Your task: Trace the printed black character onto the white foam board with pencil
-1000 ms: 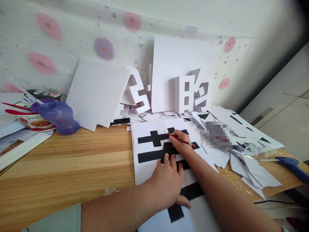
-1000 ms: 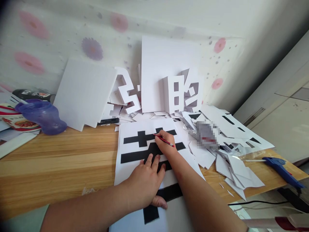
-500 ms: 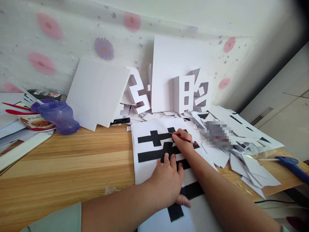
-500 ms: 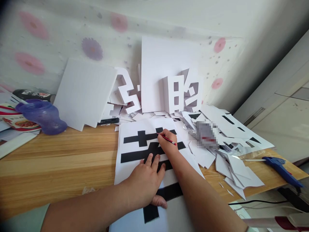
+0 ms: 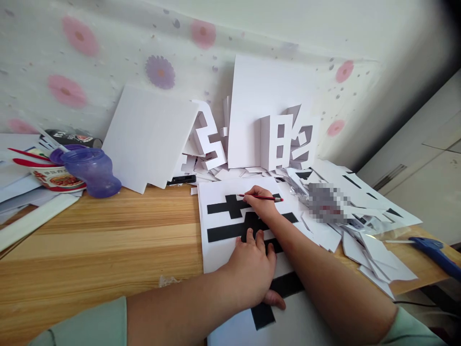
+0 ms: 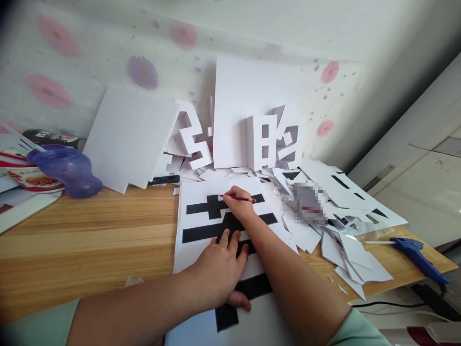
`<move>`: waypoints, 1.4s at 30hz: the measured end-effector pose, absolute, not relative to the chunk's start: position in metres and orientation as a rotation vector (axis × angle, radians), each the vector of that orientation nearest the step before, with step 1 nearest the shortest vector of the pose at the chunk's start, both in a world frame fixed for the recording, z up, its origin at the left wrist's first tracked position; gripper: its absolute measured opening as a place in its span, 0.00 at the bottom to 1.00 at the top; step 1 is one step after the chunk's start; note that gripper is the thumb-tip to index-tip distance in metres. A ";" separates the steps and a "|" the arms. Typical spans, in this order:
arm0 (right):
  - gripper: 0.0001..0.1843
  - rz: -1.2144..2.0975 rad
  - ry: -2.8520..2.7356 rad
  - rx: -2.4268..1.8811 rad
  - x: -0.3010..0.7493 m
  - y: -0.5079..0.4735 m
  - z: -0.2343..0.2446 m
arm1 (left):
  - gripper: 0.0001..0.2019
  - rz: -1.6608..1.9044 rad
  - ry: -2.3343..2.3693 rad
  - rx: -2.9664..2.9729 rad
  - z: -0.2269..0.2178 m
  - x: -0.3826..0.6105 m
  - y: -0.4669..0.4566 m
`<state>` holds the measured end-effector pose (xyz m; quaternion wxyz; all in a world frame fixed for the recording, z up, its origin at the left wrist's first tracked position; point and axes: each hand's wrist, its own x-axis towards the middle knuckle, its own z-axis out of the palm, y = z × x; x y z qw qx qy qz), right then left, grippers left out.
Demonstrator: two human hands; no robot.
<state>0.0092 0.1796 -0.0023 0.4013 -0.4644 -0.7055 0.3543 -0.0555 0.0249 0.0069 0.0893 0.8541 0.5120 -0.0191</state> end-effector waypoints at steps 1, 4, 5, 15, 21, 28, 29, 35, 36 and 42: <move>0.03 0.885 -1.785 -1.176 0.008 0.180 -0.005 | 0.59 -0.062 1.519 2.536 0.007 -0.055 0.025; 0.04 0.851 -1.791 -1.181 0.006 0.180 -0.010 | 0.58 -0.070 1.512 2.533 0.005 -0.055 0.025; 0.04 0.844 -1.796 -1.182 0.006 0.179 -0.011 | 0.58 -0.062 1.516 2.539 0.005 -0.055 0.025; 0.04 0.862 -1.854 -1.144 0.009 0.180 -0.011 | 0.58 -0.060 1.527 2.547 0.005 -0.054 0.025; 0.06 0.917 -1.812 -1.076 0.010 0.178 -0.012 | 0.58 -0.084 1.522 2.519 0.008 -0.054 0.025; 0.05 1.016 -1.632 -1.033 0.012 0.175 -0.009 | 0.57 -0.103 1.514 2.523 0.008 -0.055 0.024; 0.06 1.027 -1.590 -1.027 0.014 0.175 -0.008 | 0.57 -0.110 1.513 2.519 0.008 -0.055 0.025; 0.07 1.143 -1.488 -1.031 0.020 0.173 -0.007 | 0.57 -0.130 1.499 2.508 0.010 -0.055 0.025; 0.07 1.156 -1.493 -1.031 0.020 0.173 -0.007 | 0.57 -0.136 1.498 2.506 0.011 -0.055 0.025; 0.07 1.172 -1.543 -1.031 0.019 0.174 -0.009 | 0.57 -0.165 1.499 2.487 0.015 -0.055 0.026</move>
